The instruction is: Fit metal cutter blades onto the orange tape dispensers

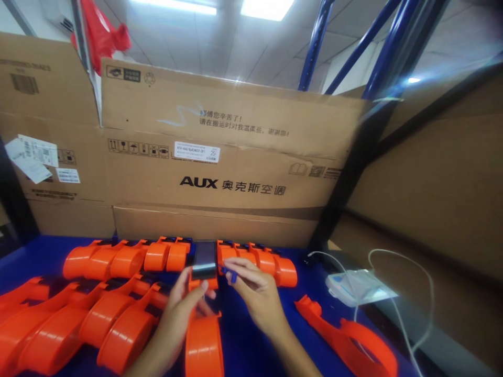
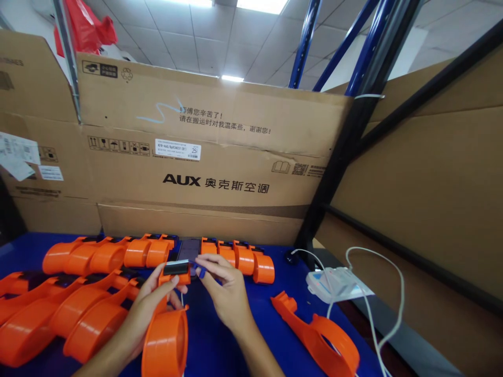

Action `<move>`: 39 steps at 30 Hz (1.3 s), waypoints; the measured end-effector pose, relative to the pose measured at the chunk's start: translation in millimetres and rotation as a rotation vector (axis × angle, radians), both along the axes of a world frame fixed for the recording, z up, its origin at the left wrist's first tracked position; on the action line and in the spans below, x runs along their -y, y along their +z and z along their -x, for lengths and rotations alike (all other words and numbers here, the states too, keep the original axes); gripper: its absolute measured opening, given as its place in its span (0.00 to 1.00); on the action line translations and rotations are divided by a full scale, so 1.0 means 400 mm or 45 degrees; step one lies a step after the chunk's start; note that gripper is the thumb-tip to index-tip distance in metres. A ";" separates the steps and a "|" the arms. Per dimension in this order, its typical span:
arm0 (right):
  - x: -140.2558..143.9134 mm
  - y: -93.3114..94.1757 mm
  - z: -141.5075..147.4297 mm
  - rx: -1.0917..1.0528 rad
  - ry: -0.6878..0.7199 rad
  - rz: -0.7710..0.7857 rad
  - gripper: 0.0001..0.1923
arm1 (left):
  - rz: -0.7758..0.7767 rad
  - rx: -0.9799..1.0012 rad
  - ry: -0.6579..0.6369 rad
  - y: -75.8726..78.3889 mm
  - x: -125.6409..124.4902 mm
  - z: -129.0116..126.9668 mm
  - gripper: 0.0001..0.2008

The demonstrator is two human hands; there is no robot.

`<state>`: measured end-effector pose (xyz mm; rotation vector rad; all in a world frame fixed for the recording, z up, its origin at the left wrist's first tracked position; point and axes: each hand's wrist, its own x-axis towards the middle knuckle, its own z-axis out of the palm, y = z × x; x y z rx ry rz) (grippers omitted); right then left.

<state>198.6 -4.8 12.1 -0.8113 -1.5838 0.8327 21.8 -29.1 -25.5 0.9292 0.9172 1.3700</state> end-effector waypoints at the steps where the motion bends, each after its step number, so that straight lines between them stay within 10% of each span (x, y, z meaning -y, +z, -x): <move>1: 0.001 0.001 0.001 0.038 -0.026 -0.019 0.13 | -0.007 -0.005 0.005 0.000 0.000 0.000 0.20; 26: 0.022 -0.013 0.007 0.636 -0.088 -0.321 0.08 | -0.053 -0.047 0.042 0.026 0.021 -0.015 0.25; 39: 0.040 0.022 0.001 0.448 -0.006 -0.265 0.08 | -0.014 0.065 -0.008 0.031 0.010 -0.010 0.31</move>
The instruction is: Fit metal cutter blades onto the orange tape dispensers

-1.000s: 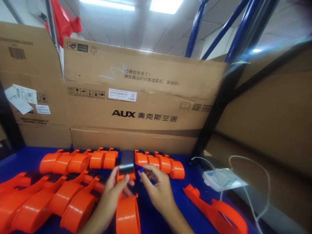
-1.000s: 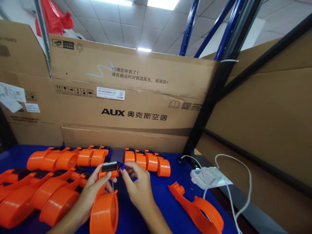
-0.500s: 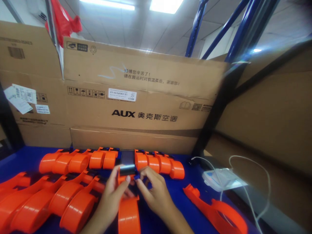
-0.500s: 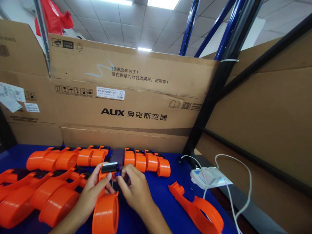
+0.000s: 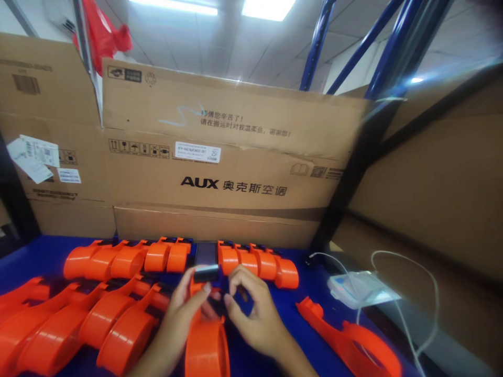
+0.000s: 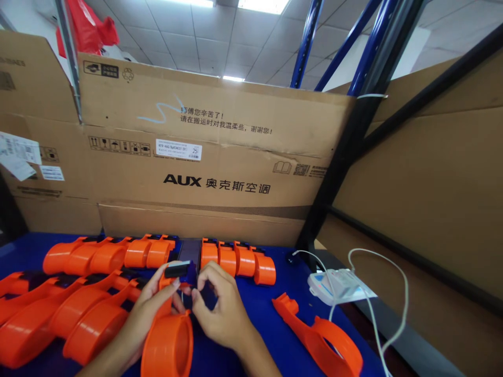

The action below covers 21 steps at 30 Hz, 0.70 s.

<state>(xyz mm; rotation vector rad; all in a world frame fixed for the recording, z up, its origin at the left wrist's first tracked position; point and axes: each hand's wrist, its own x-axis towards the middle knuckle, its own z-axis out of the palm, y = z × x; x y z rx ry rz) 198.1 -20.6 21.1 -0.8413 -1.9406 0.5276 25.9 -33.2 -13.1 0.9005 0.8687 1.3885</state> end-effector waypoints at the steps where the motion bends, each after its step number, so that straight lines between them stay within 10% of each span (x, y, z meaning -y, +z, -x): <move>1: -0.003 -0.002 -0.001 -0.092 -0.008 0.051 0.08 | 0.005 0.034 -0.024 0.002 0.000 0.001 0.33; 9: -0.015 0.001 0.003 -0.494 0.462 0.741 0.28 | 0.052 0.179 -0.318 -0.004 0.006 0.001 0.54; 14: -0.009 0.002 0.000 -0.505 0.517 0.775 0.30 | 0.085 0.224 -0.515 0.000 0.028 -0.001 0.49; 21: -0.016 -0.021 0.011 -0.468 0.314 0.611 0.21 | -0.046 0.194 -0.374 0.021 0.030 0.000 0.26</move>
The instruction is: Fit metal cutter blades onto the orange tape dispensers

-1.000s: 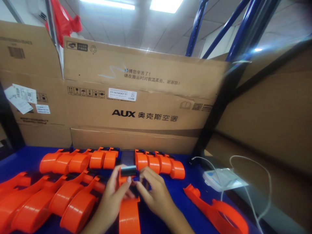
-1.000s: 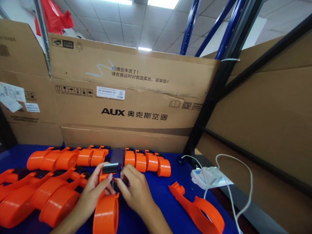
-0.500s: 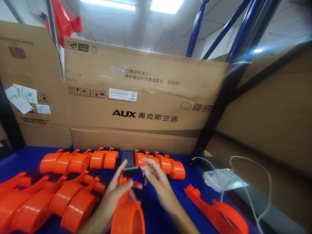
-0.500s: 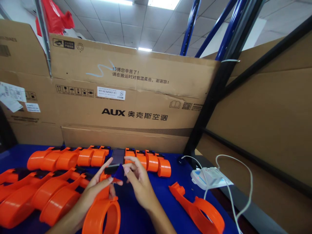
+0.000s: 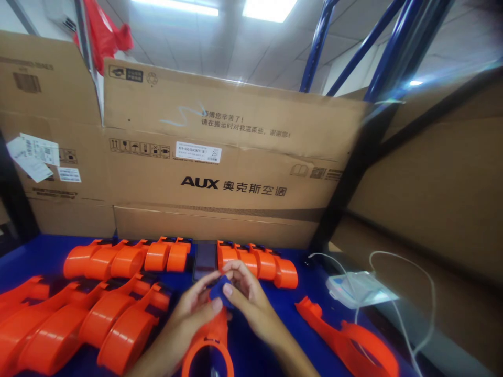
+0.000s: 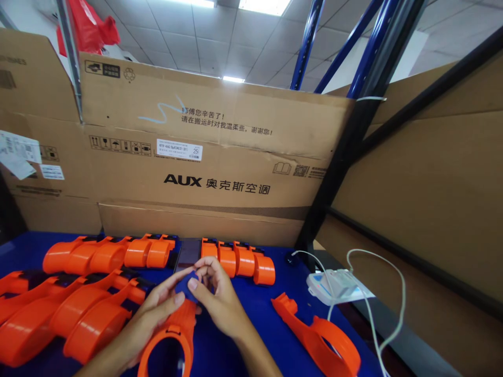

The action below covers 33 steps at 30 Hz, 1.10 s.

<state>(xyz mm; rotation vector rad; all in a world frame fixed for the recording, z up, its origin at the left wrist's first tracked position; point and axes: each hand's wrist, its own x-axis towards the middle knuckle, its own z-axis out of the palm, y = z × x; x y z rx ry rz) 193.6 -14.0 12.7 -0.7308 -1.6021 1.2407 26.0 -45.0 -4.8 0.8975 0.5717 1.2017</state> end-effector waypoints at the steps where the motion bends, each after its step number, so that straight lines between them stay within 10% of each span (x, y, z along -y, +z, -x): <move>1: -0.001 -0.002 0.002 0.018 -0.009 -0.021 0.20 | -0.049 -0.033 0.050 0.003 -0.003 0.001 0.22; 11: -0.005 0.001 0.001 0.165 0.011 -0.162 0.14 | -0.029 -0.087 0.165 -0.003 -0.016 0.013 0.19; 21: 0.018 0.002 -0.036 1.292 -0.021 -0.579 0.06 | 0.242 0.163 0.136 -0.026 -0.048 0.032 0.20; 33: -0.038 -0.010 -0.052 0.946 -0.516 -0.346 0.10 | 0.211 0.206 0.113 -0.010 0.004 0.004 0.19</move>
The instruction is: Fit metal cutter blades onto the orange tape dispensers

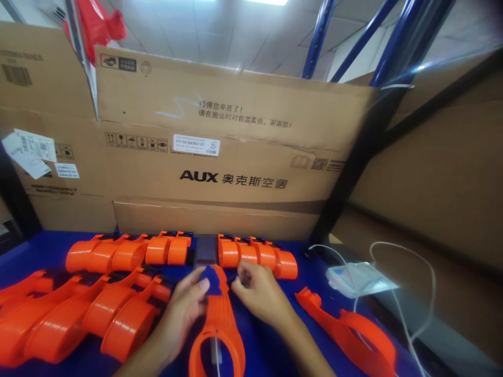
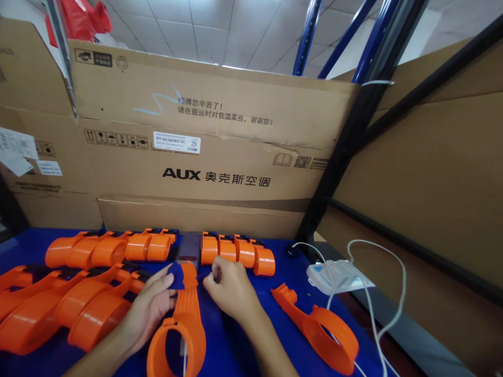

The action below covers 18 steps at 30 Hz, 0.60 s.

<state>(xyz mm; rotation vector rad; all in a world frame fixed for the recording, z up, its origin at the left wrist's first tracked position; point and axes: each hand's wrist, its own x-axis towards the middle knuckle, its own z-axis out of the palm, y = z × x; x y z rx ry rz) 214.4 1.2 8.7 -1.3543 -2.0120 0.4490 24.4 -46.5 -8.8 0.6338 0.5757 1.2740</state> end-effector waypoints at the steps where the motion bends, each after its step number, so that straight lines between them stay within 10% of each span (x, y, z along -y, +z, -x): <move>1: -0.002 -0.003 0.001 -0.106 -0.021 -0.003 0.10 | -0.017 -0.039 0.005 -0.005 -0.001 -0.001 0.20; 9: 0.014 0.010 0.044 -0.861 0.228 0.219 0.15 | -0.096 -0.087 0.003 -0.016 -0.011 -0.005 0.20; 18: 0.031 -0.029 0.065 -1.114 0.253 0.606 0.19 | -0.038 0.170 0.058 -0.002 -0.012 0.004 0.17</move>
